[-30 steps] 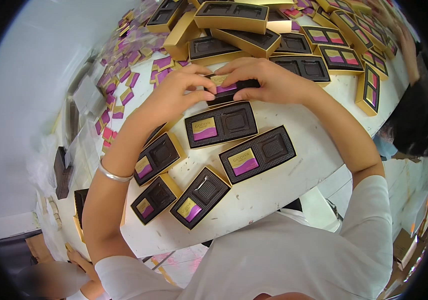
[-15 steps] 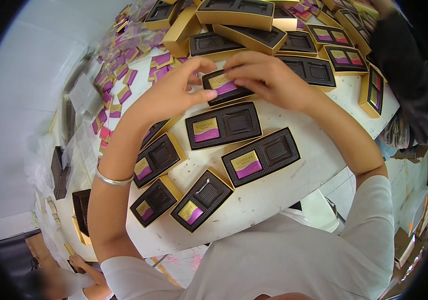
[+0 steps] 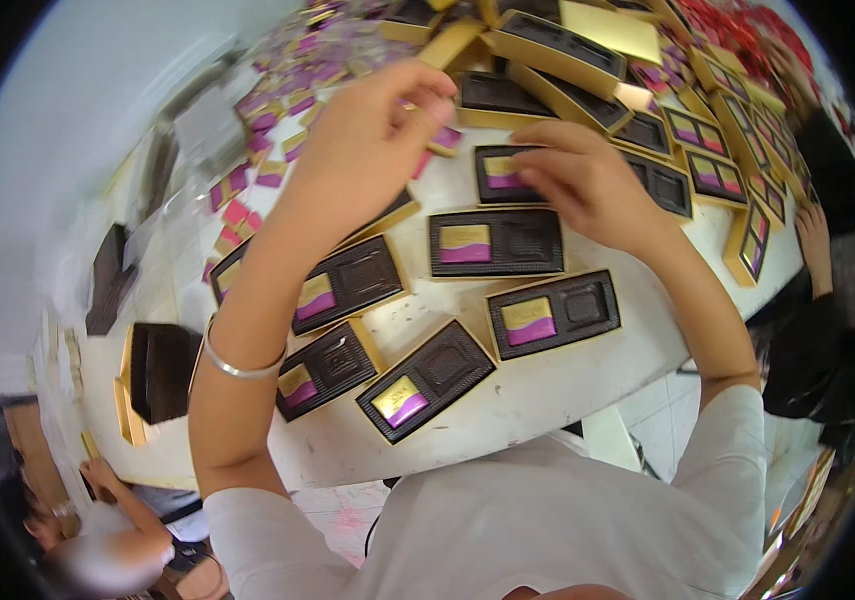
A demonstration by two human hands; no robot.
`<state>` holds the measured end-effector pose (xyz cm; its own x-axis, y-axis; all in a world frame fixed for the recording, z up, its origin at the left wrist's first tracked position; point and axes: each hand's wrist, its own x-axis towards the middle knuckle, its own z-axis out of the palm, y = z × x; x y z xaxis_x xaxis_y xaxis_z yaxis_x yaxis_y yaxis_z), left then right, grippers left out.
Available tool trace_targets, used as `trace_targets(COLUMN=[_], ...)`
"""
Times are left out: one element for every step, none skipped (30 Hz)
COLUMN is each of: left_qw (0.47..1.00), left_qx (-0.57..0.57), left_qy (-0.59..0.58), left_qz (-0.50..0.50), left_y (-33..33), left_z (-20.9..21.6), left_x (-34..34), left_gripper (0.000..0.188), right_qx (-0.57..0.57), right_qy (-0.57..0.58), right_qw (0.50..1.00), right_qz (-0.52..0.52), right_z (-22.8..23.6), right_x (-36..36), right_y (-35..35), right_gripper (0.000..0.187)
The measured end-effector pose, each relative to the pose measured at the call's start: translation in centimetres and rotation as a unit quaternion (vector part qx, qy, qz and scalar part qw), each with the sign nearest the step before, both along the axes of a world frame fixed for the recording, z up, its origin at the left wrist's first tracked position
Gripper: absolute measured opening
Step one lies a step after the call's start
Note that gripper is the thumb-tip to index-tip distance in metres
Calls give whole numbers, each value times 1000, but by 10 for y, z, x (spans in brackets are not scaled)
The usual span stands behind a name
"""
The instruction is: The person assembles cosmetic compacts by placing small pink and gold inserts into black plastic trays and then closing them with gold lids. The person handles the components one at a time on a white table.
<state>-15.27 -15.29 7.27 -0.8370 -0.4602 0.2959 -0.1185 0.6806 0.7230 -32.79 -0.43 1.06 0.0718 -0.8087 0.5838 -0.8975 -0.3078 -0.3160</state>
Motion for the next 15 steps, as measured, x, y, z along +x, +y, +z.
trace_targets(left_qw=[999,994,986,978,969,955,936,932,929,924,920,915,911,917,922], left_qx=[-7,-3,3,-5,-13,22,60,56,54,57,64,68,73,74,74], left_qy=[22,82,139,173,207,266,326,339,352,368,377,384,390,379,368], left_qz=[37,68,90,113,134,132,122,114,103,89,93,101,108,104,100], left_y=[-2,-2,-2,-4,-7,-3,-2,-1,-1,-2,-4,-4,-4,-3,-2], left_z=[16,30,38,46,50,56,58,60,62,61,62,64,66,67,69], left_x=[18,37,56,76,95,116,131,142,152,157,157,159,160,159,158], left_gripper=[17,18,20,22,24,25,27,28,28,30,30,30,30,28,26], right_qx=[-33,-51,-67,-61,-32,15,63,120,178,237,296,301,306,311,300], right_qy=[-14,-36,-61,-74,-70,-24,25,71,119,145,170,172,174,175,121], right_qw=[999,998,996,995,997,998,995,988,976,960,940,937,935,933,946], right_qz=[-5,4,5,19,33,56,72,59,41,37,27,30,33,35,29], right_z=[8,18,24,28,25,24,18,11,3,-3,-5,-4,-2,0,-1], right_x=[2,5,9,13,18,26,32,40,47,48,45,47,48,47,45], right_y=[-2,-12,-18,-30,-46,-67,-89,-112,-134,-153,-166,-176,-183,-187,-189], right_gripper=[9,9,8,9,11,17,22,25,29,31,33,34,35,37,38])
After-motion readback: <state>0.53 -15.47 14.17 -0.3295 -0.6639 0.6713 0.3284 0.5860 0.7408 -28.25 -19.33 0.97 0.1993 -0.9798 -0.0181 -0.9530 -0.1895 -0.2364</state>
